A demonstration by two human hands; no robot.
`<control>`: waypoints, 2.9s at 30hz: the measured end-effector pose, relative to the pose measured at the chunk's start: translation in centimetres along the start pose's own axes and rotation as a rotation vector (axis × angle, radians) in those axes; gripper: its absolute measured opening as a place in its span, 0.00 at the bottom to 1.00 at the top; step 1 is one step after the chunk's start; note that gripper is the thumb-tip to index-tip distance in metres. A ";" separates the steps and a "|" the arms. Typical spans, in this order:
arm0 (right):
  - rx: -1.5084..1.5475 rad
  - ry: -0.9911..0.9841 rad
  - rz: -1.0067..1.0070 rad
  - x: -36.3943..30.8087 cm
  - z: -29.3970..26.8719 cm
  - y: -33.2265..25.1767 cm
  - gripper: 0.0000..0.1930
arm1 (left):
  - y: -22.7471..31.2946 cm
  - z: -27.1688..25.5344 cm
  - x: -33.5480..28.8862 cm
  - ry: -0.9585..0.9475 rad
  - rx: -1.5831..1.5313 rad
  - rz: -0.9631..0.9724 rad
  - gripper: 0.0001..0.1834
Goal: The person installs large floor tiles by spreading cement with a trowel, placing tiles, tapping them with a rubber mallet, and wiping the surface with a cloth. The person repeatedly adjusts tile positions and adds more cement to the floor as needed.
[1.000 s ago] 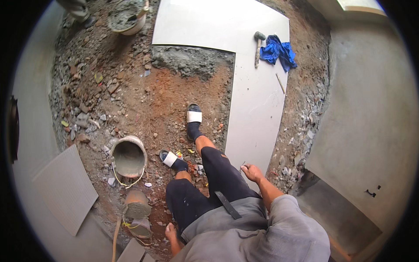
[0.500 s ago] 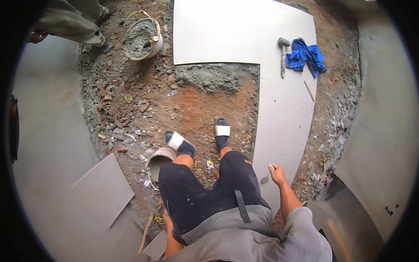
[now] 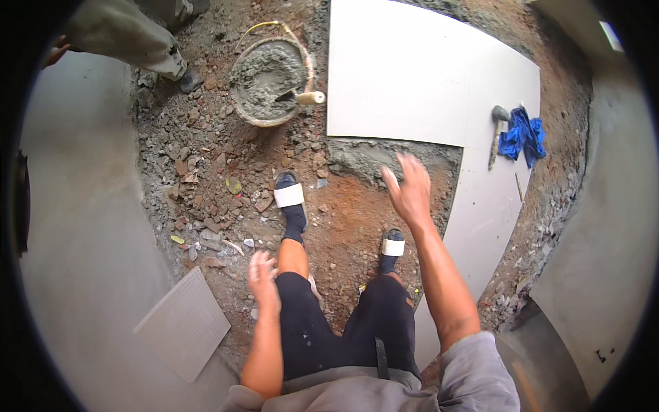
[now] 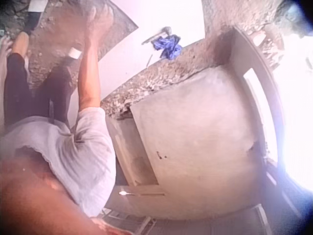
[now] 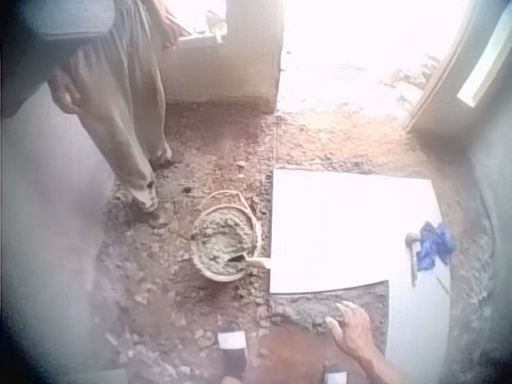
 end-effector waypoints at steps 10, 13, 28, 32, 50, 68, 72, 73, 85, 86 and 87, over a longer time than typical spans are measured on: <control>-0.580 -0.817 0.006 20.5 16.8 -16.2 0.22 | 0.1 5.0 4.9 -0.462 -0.022 -0.107 0.26; -0.568 -0.708 -0.332 19.8 10.6 -18.8 0.22 | -2.3 4.9 5.2 -0.493 0.056 -0.292 0.25; -0.476 -0.621 -0.191 15.5 18.2 -18.6 0.25 | -5.9 7.2 6.9 -0.555 0.056 -0.255 0.23; -0.159 -0.442 -0.058 9.5 12.1 -18.6 0.28 | -6.0 5.9 7.1 -0.557 0.125 -0.386 0.27; 0.510 -0.199 0.210 0.7 19.2 -8.8 0.28 | 0.2 -7.6 13.0 -0.164 0.468 -0.099 0.25; 0.231 -0.427 0.739 -22.5 8.1 13.5 0.24 | -0.9 6.9 5.9 -0.199 0.556 0.224 0.23; 0.247 -0.344 0.483 -16.0 12.0 14.8 0.24 | -5.7 16.0 4.3 -0.514 0.586 0.330 0.23; 0.265 -0.303 0.450 -13.8 13.2 14.8 0.23 | -7.4 17.0 4.1 -0.581 0.630 0.234 0.23; 0.028 -0.426 0.438 -13.2 22.1 20.3 0.18 | -11.2 17.2 3.8 -0.720 0.513 0.094 0.20; -0.010 -0.454 0.450 -15.0 21.4 20.2 0.18 | -11.2 17.2 3.9 -0.724 0.516 0.055 0.20; -0.005 -0.445 0.452 -16.2 20.7 19.8 0.19 | -11.1 17.3 3.9 -0.738 0.482 0.072 0.20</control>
Point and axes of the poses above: each hand's wrist, its own x-axis towards the middle knuckle, its own z-axis out of the palm, y = z × x, the point moved 4 cm from there along x, towards the middle knuckle, and after that the axes turned 14 degrees about x, right-handed, at the moved point
